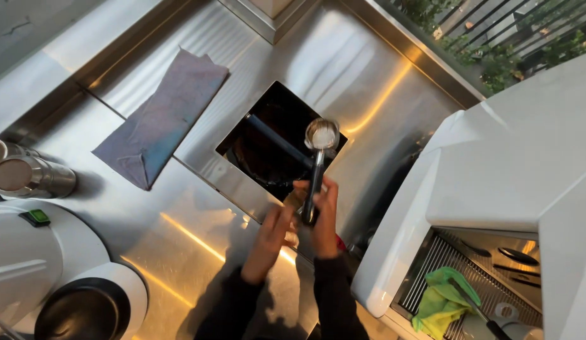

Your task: The person pours orange juice into a glass, then prepares coffee by grinding beans into a portafilter, tamping the grounds, and extracting espresso into two cups. They steam milk in a metal pitcher, wipe the steam wand, and pour the milk into the espresso to create latte art before placing the cup on a tray.

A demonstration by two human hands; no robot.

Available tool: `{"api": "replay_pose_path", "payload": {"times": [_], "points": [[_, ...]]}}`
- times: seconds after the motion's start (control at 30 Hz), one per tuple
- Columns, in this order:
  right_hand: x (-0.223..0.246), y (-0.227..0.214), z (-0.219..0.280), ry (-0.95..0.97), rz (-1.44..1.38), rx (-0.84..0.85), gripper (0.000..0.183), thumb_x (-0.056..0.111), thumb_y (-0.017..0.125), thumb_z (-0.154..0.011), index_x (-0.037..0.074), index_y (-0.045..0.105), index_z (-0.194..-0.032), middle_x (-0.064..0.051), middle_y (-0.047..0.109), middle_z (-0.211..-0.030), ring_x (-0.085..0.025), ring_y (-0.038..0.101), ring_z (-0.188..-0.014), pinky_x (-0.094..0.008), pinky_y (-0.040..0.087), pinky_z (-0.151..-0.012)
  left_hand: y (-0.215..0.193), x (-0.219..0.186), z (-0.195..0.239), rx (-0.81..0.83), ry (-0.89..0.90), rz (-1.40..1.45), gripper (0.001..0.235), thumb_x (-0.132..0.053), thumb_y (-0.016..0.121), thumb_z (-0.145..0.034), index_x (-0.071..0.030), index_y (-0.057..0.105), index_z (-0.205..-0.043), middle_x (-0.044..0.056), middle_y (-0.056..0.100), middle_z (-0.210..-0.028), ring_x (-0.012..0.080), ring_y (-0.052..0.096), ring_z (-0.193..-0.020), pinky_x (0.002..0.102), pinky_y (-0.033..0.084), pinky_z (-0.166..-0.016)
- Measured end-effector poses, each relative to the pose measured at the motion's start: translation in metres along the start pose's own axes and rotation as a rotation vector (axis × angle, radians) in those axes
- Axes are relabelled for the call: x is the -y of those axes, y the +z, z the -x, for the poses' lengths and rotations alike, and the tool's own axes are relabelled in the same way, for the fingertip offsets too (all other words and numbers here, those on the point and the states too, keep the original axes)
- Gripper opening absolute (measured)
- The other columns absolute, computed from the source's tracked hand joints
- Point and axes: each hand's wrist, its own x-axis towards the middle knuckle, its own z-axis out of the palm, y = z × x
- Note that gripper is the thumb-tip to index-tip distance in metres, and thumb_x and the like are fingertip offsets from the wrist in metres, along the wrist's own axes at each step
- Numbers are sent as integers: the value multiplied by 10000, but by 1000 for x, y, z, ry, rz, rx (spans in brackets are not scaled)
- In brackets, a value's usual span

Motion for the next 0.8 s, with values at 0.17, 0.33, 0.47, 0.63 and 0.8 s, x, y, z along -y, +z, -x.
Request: {"api": "replay_pose_path", "payload": {"times": [0.17,0.33,0.47,0.63,0.8], "points": [[34,1,59,-102,710,-125,340,142,415,-1086,43,588,-1362,-156,507,-1472,-266,567,-1244,-391,488,-1017,10,-13,-39,330,-500,358,302,-287,638,-989,-87,536,-1192,24,599,-788,119,596,-630,282,506,-499],[13,-20,74,-50,1604,-33,484,78,613,-917,83,589,-1400,-131,620,-1123,-358,580,-1037,-452,477,-947,-15,9,-38,159,-531,202,263,-222,626,-943,-80,476,-1105,38,535,-662,139,519,-469,308,474,-420],[48,6,67,-255,1528,-109,511,93,652,-825,70,604,-1333,-144,595,-1088,-364,572,-996,-455,515,-864,-40,-14,-45,142,-465,114,250,-221,621,-948,-71,468,-1077,38,540,-669,146,508,-459,318,455,-406],[88,47,32,-452,1635,-120,472,99,677,-827,140,664,-1297,-40,619,-1126,-291,597,-1001,-400,565,-729,-60,-24,-41,105,-478,-103,257,-244,631,-946,-67,471,-1040,38,530,-655,131,527,-470,327,458,-395],[75,77,2,-654,1888,198,434,119,690,-729,6,700,-1148,-65,615,-1060,-280,610,-944,-398,547,-619,-60,-51,-34,110,-461,-317,252,-235,619,-929,-84,457,-1049,88,524,-619,197,548,-430,364,464,-397]]}}
